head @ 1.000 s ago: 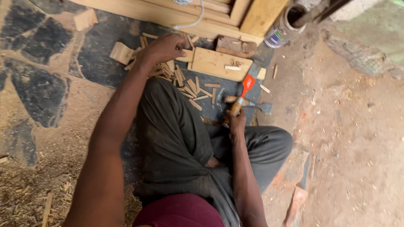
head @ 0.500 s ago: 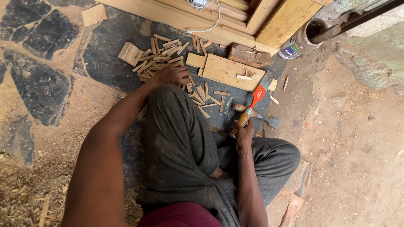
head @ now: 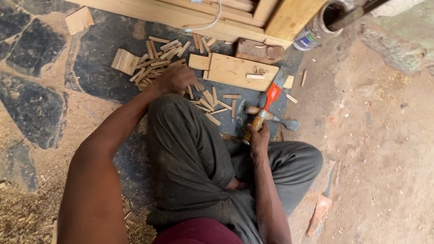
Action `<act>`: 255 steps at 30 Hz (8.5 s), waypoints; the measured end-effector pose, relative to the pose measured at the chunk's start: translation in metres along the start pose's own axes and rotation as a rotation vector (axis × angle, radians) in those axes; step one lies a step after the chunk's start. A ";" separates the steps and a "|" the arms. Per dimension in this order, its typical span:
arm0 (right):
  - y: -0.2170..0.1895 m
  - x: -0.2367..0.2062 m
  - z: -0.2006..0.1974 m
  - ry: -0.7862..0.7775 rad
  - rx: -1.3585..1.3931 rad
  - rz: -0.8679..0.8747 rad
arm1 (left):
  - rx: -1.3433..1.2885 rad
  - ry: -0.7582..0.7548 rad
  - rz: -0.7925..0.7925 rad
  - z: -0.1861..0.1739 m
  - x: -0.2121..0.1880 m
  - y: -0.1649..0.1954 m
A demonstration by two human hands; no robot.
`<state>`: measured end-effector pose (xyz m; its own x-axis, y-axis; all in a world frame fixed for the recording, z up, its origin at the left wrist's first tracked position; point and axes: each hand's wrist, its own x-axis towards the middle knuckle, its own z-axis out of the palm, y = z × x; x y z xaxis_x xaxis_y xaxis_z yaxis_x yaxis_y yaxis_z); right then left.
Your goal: The person sits on a stone floor and uses a chisel to carve and shape a small wooden block, occasionally striking the tool with a mallet, amidst a collection of wood scraps.
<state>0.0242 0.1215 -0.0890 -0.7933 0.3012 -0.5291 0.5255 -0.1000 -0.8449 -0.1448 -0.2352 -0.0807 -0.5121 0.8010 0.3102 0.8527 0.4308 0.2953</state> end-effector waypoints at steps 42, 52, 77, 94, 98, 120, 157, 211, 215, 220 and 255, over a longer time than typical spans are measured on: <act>-0.077 0.008 -0.007 -0.245 0.240 -0.170 | -0.867 0.064 -0.640 0.052 0.141 0.158; -0.074 0.016 0.003 -0.198 0.101 -0.162 | -1.021 0.116 -0.842 0.050 0.134 0.147; -0.035 -0.009 0.004 0.207 -0.850 -0.026 | 0.067 0.230 -0.641 0.097 0.186 0.094; -0.020 0.004 -0.009 0.145 -0.633 -0.050 | 0.047 0.244 -0.625 0.129 0.171 0.071; -0.022 -0.007 -0.015 0.218 -0.606 -0.124 | 0.030 0.240 -0.645 0.129 0.169 0.071; -0.020 -0.061 -0.011 0.125 -0.475 -0.421 | 0.036 0.271 -0.772 0.131 0.165 0.063; -0.026 -0.095 0.001 0.236 -0.588 -0.356 | -0.003 0.266 -0.797 0.134 0.170 0.063; -0.008 -0.057 -0.006 0.277 -0.055 -0.117 | 0.080 0.156 -0.569 0.133 0.170 0.062; -0.006 -0.062 0.000 0.349 -0.331 -0.265 | 0.057 0.269 -0.526 0.132 0.168 0.062; -0.011 -0.070 0.004 0.335 -0.426 -0.277 | 0.025 0.296 -0.532 0.130 0.165 0.061; -0.026 -0.097 0.002 0.242 -0.555 -0.285 | 0.012 0.224 -0.893 0.126 0.172 0.063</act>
<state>0.0865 0.0929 -0.0160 -0.8673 0.4543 -0.2036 0.4368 0.4984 -0.7488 -0.1664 -0.0183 -0.1228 -0.9876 0.0705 0.1399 0.1320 0.8558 0.5002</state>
